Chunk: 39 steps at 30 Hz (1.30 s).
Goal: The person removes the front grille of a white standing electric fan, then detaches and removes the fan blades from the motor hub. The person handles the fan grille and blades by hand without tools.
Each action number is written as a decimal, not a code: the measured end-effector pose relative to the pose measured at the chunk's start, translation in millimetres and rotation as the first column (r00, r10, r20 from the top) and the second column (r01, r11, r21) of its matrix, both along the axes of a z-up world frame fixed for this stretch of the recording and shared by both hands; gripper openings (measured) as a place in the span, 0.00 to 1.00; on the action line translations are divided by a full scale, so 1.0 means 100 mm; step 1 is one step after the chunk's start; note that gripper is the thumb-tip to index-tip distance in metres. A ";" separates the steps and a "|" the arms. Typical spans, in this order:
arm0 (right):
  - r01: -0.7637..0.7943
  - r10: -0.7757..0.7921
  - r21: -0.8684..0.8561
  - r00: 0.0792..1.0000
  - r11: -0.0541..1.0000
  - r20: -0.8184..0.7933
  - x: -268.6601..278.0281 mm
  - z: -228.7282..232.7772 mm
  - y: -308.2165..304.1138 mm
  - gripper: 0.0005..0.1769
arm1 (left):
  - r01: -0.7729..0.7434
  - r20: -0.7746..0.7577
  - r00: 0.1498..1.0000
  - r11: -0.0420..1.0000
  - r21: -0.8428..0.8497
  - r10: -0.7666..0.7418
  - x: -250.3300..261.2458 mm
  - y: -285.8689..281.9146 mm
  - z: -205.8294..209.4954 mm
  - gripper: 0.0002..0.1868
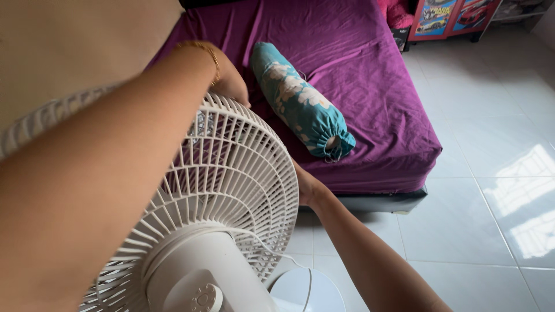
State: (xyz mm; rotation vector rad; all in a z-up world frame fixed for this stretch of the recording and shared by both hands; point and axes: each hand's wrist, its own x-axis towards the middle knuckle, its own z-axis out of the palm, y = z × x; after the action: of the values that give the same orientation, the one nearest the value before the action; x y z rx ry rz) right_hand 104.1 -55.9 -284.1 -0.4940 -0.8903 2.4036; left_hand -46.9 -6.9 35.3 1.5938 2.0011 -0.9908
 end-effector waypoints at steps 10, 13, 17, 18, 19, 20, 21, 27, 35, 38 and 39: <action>-0.083 0.066 0.157 0.992 0.984 0.106 0.31 0.86 0.20 0.43 | -0.166 0.150 0.978 0.977 0.132 0.146 0.21 -0.27 0.15 0.17; -0.098 0.114 0.291 0.993 0.952 -0.038 0.24 1.13 0.41 0.36 | -0.137 0.181 0.977 0.982 0.131 0.112 0.29 -0.33 0.19 0.17; -0.047 0.008 0.201 0.982 0.978 0.187 0.21 1.21 0.47 0.32 | 0.010 0.101 0.994 0.965 0.260 -0.038 0.31 -0.30 0.28 0.18; -0.043 0.008 0.208 0.985 0.977 0.171 0.24 1.20 0.47 0.33 | 0.035 0.078 0.995 0.947 0.320 -0.063 0.26 -0.30 0.32 0.18; -0.041 0.007 0.214 0.988 0.976 0.154 0.27 1.19 0.48 0.33 | -0.028 0.153 0.988 0.944 0.329 -0.024 0.20 -0.29 0.39 0.19; -0.058 0.035 0.223 0.994 0.973 0.106 0.29 1.16 0.49 0.33 | -0.097 0.227 0.974 0.939 0.331 0.020 0.10 -0.31 0.48 0.19; -0.076 0.064 0.233 0.996 0.970 0.059 0.33 1.15 0.51 0.32 | -0.164 0.301 0.952 0.930 0.329 0.062 -0.01 -0.33 0.59 0.20; -0.107 0.090 0.343 0.994 0.933 0.066 0.48 1.13 0.61 0.33 | -0.428 0.352 0.894 0.757 0.493 0.276 -1.15 -1.64 1.07 0.38; -0.247 0.176 0.399 0.963 0.883 0.206 0.56 1.08 0.90 0.35 | -0.784 0.830 0.550 0.396 0.478 0.087 -1.70 -3.06 0.23 0.36; -0.222 0.076 0.369 0.926 0.903 0.371 0.62 1.12 1.05 0.35 | -0.869 0.922 0.376 0.310 0.386 -0.094 -1.72 -3.12 -0.01 0.32; -0.236 0.095 0.359 0.924 0.903 0.369 0.61 1.17 1.07 0.35 | -0.868 0.911 0.405 0.279 0.411 -0.083 -1.74 -3.10 -0.06 0.31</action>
State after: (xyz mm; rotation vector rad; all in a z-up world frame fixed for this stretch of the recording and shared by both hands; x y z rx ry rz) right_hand 164.8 51.5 -167.6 -0.7118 -1.5963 2.2262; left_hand -221.3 -317.0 28.9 1.1475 1.9823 1.2393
